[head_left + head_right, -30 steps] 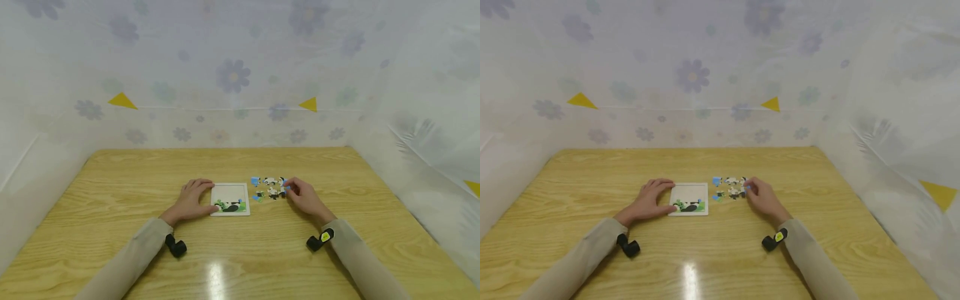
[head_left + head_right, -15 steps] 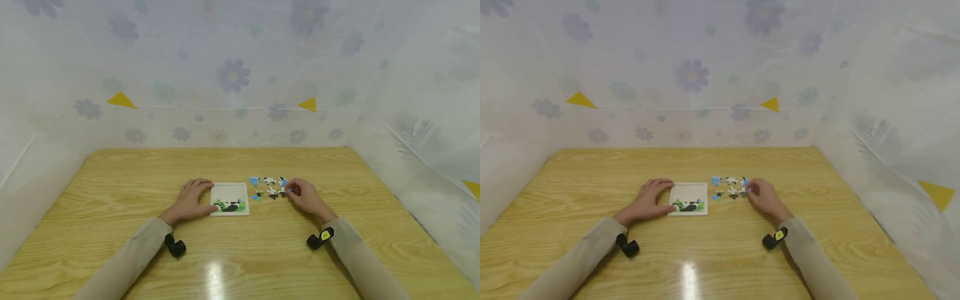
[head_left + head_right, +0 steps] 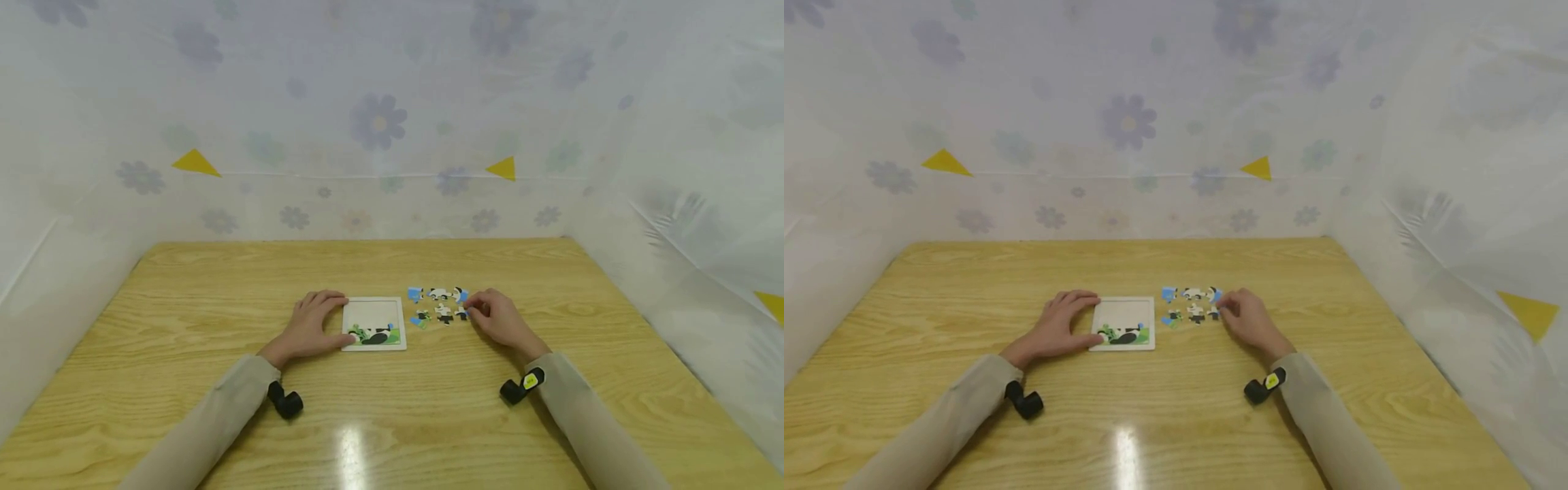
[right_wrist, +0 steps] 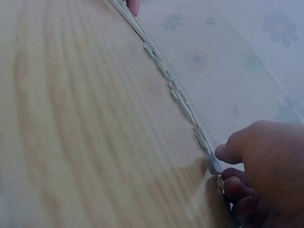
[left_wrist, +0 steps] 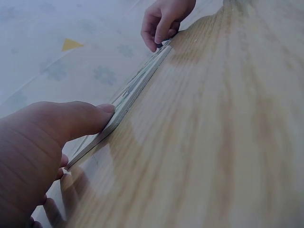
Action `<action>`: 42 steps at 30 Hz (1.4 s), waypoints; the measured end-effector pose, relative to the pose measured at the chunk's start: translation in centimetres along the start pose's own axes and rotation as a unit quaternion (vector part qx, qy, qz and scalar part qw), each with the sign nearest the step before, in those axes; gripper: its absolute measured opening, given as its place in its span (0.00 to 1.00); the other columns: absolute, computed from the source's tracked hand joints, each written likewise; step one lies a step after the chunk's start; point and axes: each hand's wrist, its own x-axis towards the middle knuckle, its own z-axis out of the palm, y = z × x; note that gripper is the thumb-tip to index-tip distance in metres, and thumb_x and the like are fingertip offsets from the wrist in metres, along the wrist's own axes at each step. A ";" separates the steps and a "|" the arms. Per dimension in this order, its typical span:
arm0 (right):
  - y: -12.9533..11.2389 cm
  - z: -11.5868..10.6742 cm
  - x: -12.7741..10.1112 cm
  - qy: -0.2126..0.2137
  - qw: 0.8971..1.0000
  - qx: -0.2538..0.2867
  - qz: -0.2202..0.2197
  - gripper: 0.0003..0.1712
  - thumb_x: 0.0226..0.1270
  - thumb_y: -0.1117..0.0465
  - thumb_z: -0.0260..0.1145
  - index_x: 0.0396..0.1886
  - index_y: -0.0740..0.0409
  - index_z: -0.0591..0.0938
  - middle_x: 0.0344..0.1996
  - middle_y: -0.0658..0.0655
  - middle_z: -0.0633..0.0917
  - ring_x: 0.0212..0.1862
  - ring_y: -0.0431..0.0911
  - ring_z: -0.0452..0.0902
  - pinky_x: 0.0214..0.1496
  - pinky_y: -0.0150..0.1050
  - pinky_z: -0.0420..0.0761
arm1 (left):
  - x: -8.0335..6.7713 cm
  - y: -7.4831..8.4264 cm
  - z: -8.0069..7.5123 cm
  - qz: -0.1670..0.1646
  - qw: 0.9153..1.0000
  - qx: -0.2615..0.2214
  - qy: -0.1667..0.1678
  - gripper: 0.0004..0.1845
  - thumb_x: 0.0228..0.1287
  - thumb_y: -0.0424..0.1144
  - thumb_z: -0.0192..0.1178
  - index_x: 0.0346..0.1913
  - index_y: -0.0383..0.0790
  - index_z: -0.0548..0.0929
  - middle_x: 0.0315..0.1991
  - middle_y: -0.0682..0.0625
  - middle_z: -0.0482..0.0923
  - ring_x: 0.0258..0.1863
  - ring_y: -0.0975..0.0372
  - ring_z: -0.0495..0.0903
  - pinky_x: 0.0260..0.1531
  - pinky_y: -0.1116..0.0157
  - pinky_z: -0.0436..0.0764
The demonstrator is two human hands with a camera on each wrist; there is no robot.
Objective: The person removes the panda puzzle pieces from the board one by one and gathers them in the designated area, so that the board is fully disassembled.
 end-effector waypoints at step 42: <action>-8.1 6.1 3.8 -0.026 0.981 0.094 -0.170 0.05 0.66 0.68 0.61 0.38 0.56 0.81 0.27 0.50 0.78 0.23 0.35 0.65 0.27 0.32 0.70 | -0.1 0.5 0.0 0.001 1.000 0.006 -0.003 0.37 0.54 0.56 0.67 0.64 0.39 0.74 0.65 0.44 0.67 0.63 0.49 0.64 0.59 0.42 0.58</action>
